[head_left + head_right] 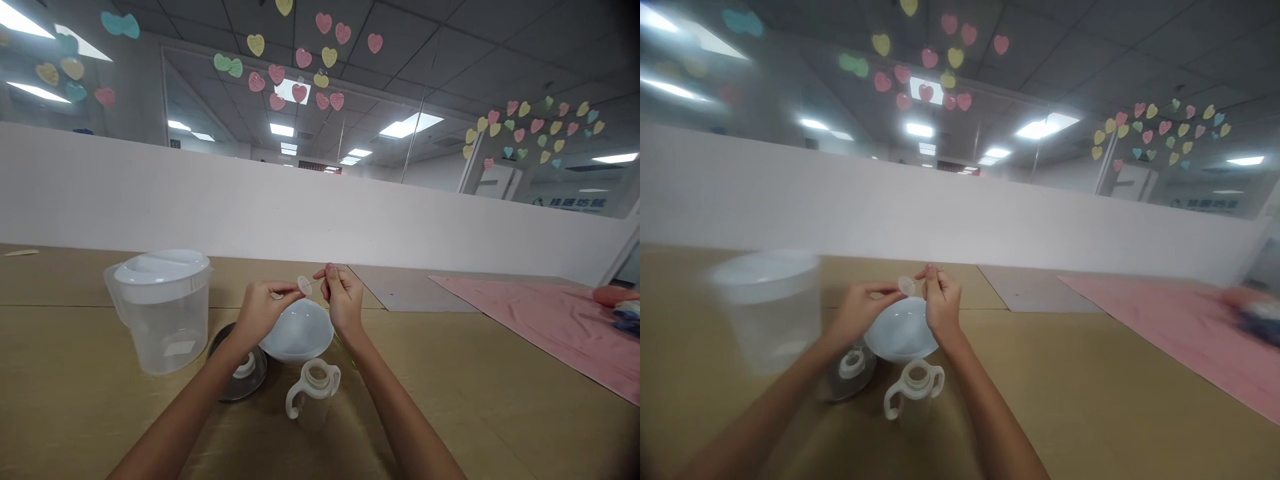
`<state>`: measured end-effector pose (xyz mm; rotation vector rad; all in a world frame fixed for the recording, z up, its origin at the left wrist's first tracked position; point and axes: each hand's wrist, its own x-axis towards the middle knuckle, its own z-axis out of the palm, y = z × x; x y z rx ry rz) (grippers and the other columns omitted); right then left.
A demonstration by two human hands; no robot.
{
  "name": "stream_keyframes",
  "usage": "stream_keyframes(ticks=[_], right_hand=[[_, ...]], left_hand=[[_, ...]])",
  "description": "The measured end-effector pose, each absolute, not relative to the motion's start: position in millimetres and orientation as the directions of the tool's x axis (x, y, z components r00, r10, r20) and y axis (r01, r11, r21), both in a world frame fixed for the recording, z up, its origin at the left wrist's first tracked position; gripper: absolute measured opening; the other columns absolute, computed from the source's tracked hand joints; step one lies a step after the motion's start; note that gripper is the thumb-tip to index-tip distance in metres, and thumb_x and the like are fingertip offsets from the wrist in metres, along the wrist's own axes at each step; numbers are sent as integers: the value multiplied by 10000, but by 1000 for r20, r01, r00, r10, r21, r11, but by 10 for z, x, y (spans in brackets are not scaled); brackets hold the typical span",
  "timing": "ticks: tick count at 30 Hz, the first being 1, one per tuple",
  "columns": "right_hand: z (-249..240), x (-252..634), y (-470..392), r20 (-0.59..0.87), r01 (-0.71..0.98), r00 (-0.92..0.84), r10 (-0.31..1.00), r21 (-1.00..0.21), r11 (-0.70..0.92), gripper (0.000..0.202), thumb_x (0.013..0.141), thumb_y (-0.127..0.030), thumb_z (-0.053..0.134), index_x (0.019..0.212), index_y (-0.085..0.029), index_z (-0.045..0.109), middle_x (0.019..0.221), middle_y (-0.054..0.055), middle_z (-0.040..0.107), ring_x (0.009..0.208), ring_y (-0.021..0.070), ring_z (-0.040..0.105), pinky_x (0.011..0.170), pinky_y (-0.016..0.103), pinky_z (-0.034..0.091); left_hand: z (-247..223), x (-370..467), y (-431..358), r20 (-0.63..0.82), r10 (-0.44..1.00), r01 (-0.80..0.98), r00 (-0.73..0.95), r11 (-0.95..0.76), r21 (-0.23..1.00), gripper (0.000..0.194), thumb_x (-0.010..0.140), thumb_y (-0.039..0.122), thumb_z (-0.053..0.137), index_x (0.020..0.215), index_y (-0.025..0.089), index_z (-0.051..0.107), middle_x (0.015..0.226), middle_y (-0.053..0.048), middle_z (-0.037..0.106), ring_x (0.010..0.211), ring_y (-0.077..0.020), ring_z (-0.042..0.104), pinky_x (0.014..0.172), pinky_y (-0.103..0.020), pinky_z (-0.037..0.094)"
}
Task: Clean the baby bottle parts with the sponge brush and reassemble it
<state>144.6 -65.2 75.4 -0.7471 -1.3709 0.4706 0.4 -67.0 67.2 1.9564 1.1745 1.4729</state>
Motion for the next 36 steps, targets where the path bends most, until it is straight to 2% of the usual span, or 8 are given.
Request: stream_keyframes(ticks=[2, 5, 13, 18, 25, 29, 33, 36], right_hand=[[730, 1442, -617, 674, 113, 135, 726, -738, 665, 449, 827, -522, 447, 657, -142, 616, 423, -68, 329, 418, 66, 323, 441, 208, 291], [747, 1468, -606, 645, 104, 80, 760, -764, 637, 434, 800, -537, 484, 702, -142, 636, 453, -66, 337, 426, 63, 319, 426, 202, 268], [871, 1505, -750, 690, 66, 234, 685, -714, 697, 387, 775, -509, 544, 658, -150, 630, 465, -60, 362, 431, 62, 334, 436, 210, 297], [816, 1428, -795, 776, 200, 266, 572, -625, 754, 343, 809, -434, 528, 654, -149, 643, 475, -43, 420, 466, 79, 400, 473, 219, 333], [655, 1283, -685, 819, 351, 149, 554, -567, 745, 315, 818, -347, 528, 611, -149, 658, 555, -5, 543, 552, 103, 488, 548, 234, 376], [800, 1400, -765, 816, 324, 309, 489, -573, 752, 309, 817, -365, 531, 631, -151, 653, 539, -19, 514, 547, 99, 473, 548, 233, 367], [982, 1552, -894, 806, 339, 422, 415, -565, 753, 335, 811, -400, 536, 611, -153, 642, 479, -52, 381, 478, 77, 364, 493, 230, 308], [1047, 1606, -940, 792, 358, 494, 359, -562, 746, 364, 814, -436, 521, 610, -156, 633, 480, -57, 342, 453, 67, 306, 465, 231, 271]], left_hand=[[697, -27, -667, 567, 822, 376, 51, -542, 752, 206, 693, 335, 641, 809, 193, 735, 830, -18, 731, 794, -203, 659, 702, -247, 503], [727, -54, -673, 526, 844, 393, 100, -519, 759, 209, 684, 326, 646, 806, 180, 734, 809, -23, 732, 763, -201, 661, 674, -243, 501], [722, 10, -735, 478, 841, 390, 252, -541, 745, 179, 728, 296, 592, 787, 209, 737, 784, 8, 730, 742, -175, 649, 690, -223, 481], [699, 34, -742, 471, 842, 352, 262, -538, 766, 202, 716, 330, 608, 797, 199, 738, 774, 1, 729, 749, -188, 646, 699, -241, 479], [652, 12, -690, 518, 814, 339, 264, -581, 740, 200, 731, 330, 599, 798, 203, 738, 774, 8, 728, 781, -186, 645, 707, -230, 458], [643, 10, -680, 503, 820, 392, 272, -572, 721, 191, 730, 347, 612, 779, 207, 732, 779, 9, 727, 721, -166, 642, 684, -225, 459], [604, 65, -657, 498, 815, 382, 297, -579, 720, 210, 756, 362, 587, 799, 211, 728, 832, 5, 725, 737, -161, 642, 678, -218, 457], [570, 75, -620, 510, 809, 418, 292, -588, 693, 209, 757, 366, 587, 794, 215, 727, 844, 5, 727, 779, -172, 644, 694, -222, 449]])
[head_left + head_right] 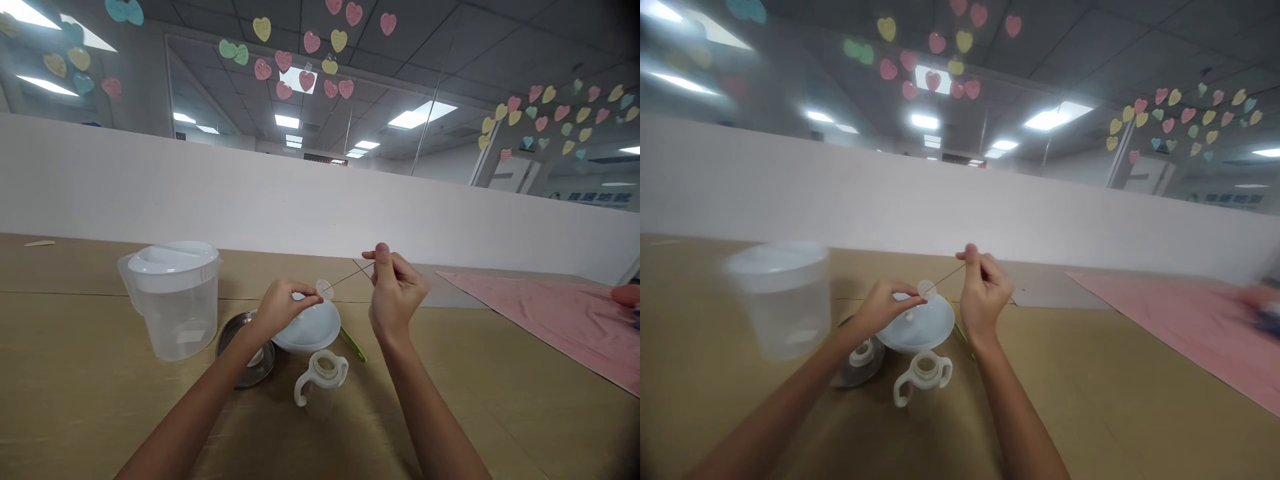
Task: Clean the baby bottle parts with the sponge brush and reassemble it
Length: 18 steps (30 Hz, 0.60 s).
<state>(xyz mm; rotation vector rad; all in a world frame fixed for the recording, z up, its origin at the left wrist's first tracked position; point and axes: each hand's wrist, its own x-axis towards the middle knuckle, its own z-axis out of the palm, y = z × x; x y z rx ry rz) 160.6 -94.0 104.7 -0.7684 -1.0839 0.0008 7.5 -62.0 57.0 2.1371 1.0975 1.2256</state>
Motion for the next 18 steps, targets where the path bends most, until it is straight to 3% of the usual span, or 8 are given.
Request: stream_keyframes(ticks=[4, 8, 10, 14, 18], right_hand=[[1087, 1634, -938, 769, 352, 571, 287, -546, 760, 384, 804, -473, 522, 607, -160, 626, 468, -61, 314, 431, 62, 279, 441, 230, 253], [1113, 1675, -905, 746, 334, 613, 261, -544, 769, 412, 811, -505, 490, 632, -158, 618, 471, -55, 356, 412, 59, 298, 421, 224, 266], [1099, 1696, -868, 761, 358, 574, 304, -567, 742, 421, 815, -515, 474, 654, -156, 623, 474, -52, 386, 410, 62, 331, 425, 221, 288], [1005, 1727, -724, 796, 466, 392, 462, -604, 646, 425, 817, -514, 458, 695, -151, 642, 483, -37, 468, 422, 79, 414, 448, 219, 331], [880, 1763, -521, 762, 667, 154, 629, -550, 503, 393, 831, -443, 445, 654, -155, 647, 513, -2, 564, 504, 109, 509, 530, 221, 373]], left_hand=[[558, 10, -566, 514, 805, 601, 297, -576, 554, 216, 787, 368, 557, 838, 235, 720, 887, 0, 723, 814, -176, 639, 695, -233, 427], [501, -36, -485, 342, 846, 824, 409, -504, 259, 228, 828, 281, 496, 861, 201, 708, 899, -77, 711, 806, -213, 627, 671, -274, 395], [415, -26, -434, 262, 861, 854, 436, -487, 181, 240, 822, 201, 469, 780, 151, 700, 855, -130, 698, 789, -237, 620, 665, -295, 386], [155, 9, -343, 189, 865, 841, 465, -498, 212, 186, 732, 110, 504, 642, 124, 667, 751, -141, 682, 746, -238, 611, 648, -290, 383], [-16, -12, -271, 134, 839, 772, 527, -539, 337, 170, 720, 179, 513, 640, 154, 661, 684, -64, 679, 662, -183, 601, 597, -242, 392]])
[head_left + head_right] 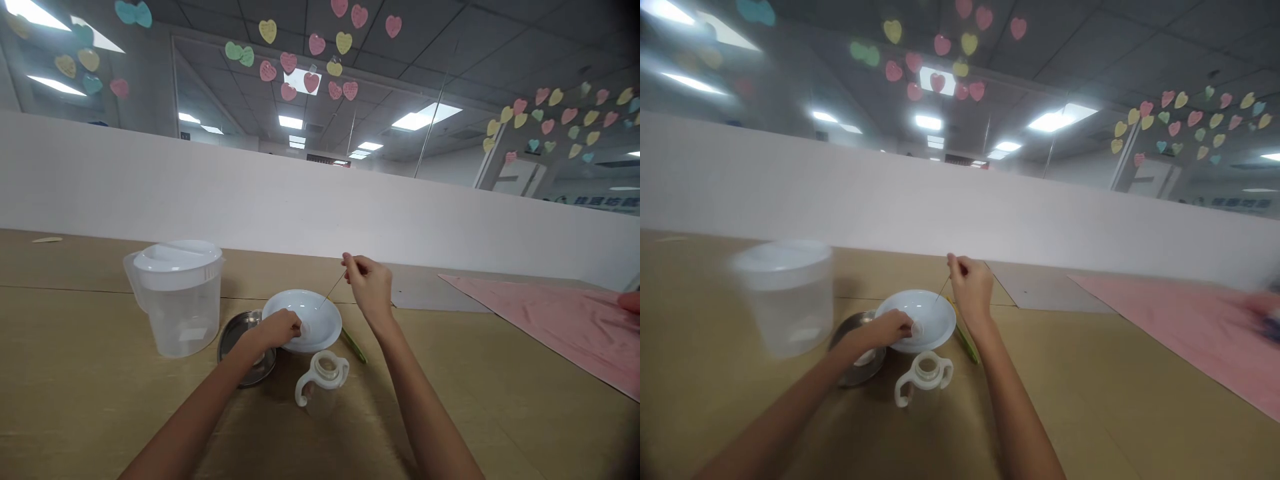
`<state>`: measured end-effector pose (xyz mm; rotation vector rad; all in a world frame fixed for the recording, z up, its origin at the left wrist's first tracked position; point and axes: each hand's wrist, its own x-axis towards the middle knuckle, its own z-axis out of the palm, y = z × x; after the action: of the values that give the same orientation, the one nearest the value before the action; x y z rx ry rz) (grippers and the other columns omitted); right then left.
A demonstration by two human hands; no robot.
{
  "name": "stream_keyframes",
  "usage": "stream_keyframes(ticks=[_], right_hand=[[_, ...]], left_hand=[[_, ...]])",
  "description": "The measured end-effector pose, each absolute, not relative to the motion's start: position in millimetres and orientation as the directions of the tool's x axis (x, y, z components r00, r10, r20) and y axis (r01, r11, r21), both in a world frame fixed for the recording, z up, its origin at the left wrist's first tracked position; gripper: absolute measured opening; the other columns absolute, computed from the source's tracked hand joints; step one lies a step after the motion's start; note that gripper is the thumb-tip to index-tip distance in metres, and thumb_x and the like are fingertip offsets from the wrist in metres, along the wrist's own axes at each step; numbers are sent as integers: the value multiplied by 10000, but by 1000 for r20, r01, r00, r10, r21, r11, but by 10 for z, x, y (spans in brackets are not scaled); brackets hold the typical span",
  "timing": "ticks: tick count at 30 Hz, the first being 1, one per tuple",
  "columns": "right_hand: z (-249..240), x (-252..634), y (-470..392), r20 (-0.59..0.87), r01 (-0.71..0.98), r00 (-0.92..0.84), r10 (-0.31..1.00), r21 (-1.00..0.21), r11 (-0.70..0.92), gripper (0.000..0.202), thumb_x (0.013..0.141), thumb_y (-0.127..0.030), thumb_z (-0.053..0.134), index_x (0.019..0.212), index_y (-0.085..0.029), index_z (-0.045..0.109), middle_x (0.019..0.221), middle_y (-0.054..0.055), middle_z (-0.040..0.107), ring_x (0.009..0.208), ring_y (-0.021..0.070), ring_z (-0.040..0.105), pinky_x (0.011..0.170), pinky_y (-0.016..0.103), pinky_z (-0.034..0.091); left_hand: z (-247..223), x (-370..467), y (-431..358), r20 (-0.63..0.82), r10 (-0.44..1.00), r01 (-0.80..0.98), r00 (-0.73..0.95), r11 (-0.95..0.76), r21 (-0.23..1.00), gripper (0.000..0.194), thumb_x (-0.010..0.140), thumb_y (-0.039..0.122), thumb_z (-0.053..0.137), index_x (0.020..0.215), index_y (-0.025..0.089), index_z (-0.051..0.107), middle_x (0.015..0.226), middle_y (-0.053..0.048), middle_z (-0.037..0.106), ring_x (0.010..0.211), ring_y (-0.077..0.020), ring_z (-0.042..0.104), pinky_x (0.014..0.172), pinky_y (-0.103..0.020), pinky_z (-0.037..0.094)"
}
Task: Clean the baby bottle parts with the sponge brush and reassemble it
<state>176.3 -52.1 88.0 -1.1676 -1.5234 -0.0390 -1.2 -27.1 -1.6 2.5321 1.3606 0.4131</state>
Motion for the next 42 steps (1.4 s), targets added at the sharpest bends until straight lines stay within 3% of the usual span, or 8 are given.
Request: stream_keyframes(ticks=[4, 7, 10, 15, 22, 31, 37, 42], right_hand=[[739, 1794, -325, 520, 824, -36, 853, -468, 320, 358, 829, -326, 447, 576, -155, 633, 544, 16, 614, 485, 102, 510, 508, 216, 340], [643, 1808, -233, 346, 913, -128, 930, -325, 247, 323, 828, -268, 451, 604, -149, 650, 596, 38, 647, 520, 108, 544, 522, 217, 338], [605, 1823, -222, 301, 962, -131, 945, -192, 194, 250, 818, -257, 477, 729, -150, 685, 741, 79, 688, 681, 148, 605, 583, 226, 359], [713, 1846, -348, 292, 979, -99, 951, -142, 145, 291, 834, -305, 445, 873, -144, 684, 904, 116, 688, 843, 197, 613, 647, 252, 381], [944, 1824, -617, 355, 931, -133, 925, -275, 239, 322, 857, -358, 413, 876, -170, 673, 898, 75, 690, 794, 158, 604, 624, 226, 364], [1045, 1791, -814, 422, 874, -151, 894, -365, 320, 316, 846, -395, 441, 818, -181, 672, 772, 43, 678, 674, 133, 573, 557, 220, 339], [1110, 1762, -1021, 269, 667, -417, 868, -558, 494, 385, 846, -481, 417, 813, -182, 657, 671, 5, 645, 581, 103, 556, 523, 209, 360], [1137, 1732, -1133, 278, 750, -409, 869, -440, 494, 289, 739, -421, 593, 938, -217, 644, 748, 2, 657, 611, 118, 552, 520, 218, 345]], left_hand=[[105, -88, -244, 198, 835, 708, 513, -542, 453, 291, 792, 213, 376, 798, 141, 658, 813, -52, 685, 760, -171, 607, 673, -238, 424], [334, -146, -309, 260, 853, 603, 452, -507, 616, 335, 815, 311, 375, 890, 124, 643, 874, -62, 682, 819, -186, 606, 740, -264, 444], [587, -170, -476, 291, 875, 404, 388, -445, 800, 368, 789, 397, 457, 960, 121, 630, 965, -72, 680, 859, -198, 609, 797, -300, 454], [888, -98, -856, 296, 858, 252, 420, -424, 870, 332, 801, 370, 491, 996, 135, 622, 1003, -75, 677, 938, -197, 606, 819, -301, 464], [900, 28, -1045, 215, 748, 329, 628, -506, 797, 293, 832, 388, 441, 864, 168, 631, 874, -29, 668, 812, -165, 596, 685, -235, 466], [883, 77, -1025, 226, 730, 419, 645, -586, 694, 267, 845, 343, 397, 778, 189, 604, 741, 25, 597, 647, -112, 497, 573, -192, 366], [838, 89, -974, 225, 717, 436, 659, -609, 663, 234, 825, 289, 390, 773, 181, 592, 741, 18, 577, 672, -119, 494, 601, -206, 366], [815, 97, -959, 196, 735, 497, 650, -605, 622, 228, 807, 279, 409, 708, 182, 589, 621, 25, 529, 581, -115, 464, 536, -214, 341]])
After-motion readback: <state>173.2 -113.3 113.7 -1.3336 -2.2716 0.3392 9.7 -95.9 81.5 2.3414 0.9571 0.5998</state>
